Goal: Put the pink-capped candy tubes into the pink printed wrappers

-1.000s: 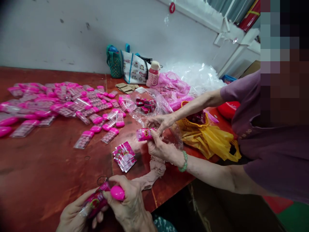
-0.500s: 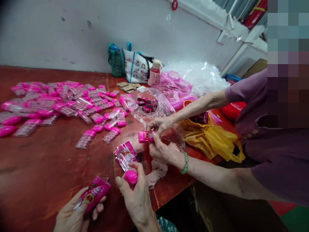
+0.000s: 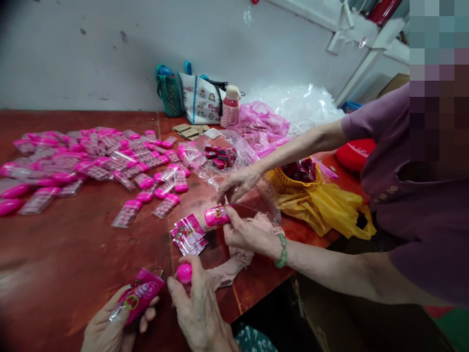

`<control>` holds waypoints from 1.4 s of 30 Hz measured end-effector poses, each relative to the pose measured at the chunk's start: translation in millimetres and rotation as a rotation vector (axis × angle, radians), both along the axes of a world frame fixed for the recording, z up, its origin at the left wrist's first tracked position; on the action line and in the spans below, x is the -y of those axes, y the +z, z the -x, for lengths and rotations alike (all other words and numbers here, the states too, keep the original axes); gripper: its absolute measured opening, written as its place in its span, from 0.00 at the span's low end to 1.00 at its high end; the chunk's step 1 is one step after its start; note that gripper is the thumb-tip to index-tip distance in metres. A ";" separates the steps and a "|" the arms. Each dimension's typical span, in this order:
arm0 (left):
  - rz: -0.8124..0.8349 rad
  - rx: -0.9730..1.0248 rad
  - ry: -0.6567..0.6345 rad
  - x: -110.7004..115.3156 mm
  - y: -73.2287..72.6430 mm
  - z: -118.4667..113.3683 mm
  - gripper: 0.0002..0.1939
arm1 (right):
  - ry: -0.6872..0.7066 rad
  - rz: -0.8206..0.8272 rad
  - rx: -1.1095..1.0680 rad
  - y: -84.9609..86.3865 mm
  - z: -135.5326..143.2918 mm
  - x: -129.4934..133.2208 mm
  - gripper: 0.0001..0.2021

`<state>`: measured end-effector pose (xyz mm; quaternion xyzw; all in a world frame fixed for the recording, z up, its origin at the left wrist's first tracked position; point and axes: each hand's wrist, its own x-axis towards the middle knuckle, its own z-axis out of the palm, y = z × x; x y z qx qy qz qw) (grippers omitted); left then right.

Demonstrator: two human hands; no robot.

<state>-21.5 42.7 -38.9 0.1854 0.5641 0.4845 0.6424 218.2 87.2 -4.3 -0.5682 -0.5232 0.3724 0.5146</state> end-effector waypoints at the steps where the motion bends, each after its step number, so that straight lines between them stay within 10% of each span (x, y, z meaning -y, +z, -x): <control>1: 0.000 -0.003 0.006 -0.1 -0.2 0.0 0.15 | 0.004 -0.006 0.001 -1.2 -11.3 -6.0 0.07; 11: -0.025 -0.029 0.009 0.3 -7.7 0.3 0.14 | 0.067 0.039 -0.064 -8.3 -43.2 -7.4 0.10; 18: -0.031 -0.022 0.004 -0.8 -4.2 0.3 0.14 | 0.089 0.129 -0.114 18.1 -62.4 -3.3 0.10; 22: -0.030 -0.031 0.025 -2.8 -2.9 -0.3 0.14 | 0.075 0.213 -0.160 22.0 -18.6 18.6 0.04; 28: -0.030 -0.021 0.020 -4.0 -1.9 -4.1 0.14 | 0.041 0.371 -0.352 -20.0 91.9 48.7 0.12; 42: -0.114 0.101 -0.102 6.5 0.7 -4.8 0.11 | 0.134 0.345 -0.314 -0.4 86.9 50.6 0.11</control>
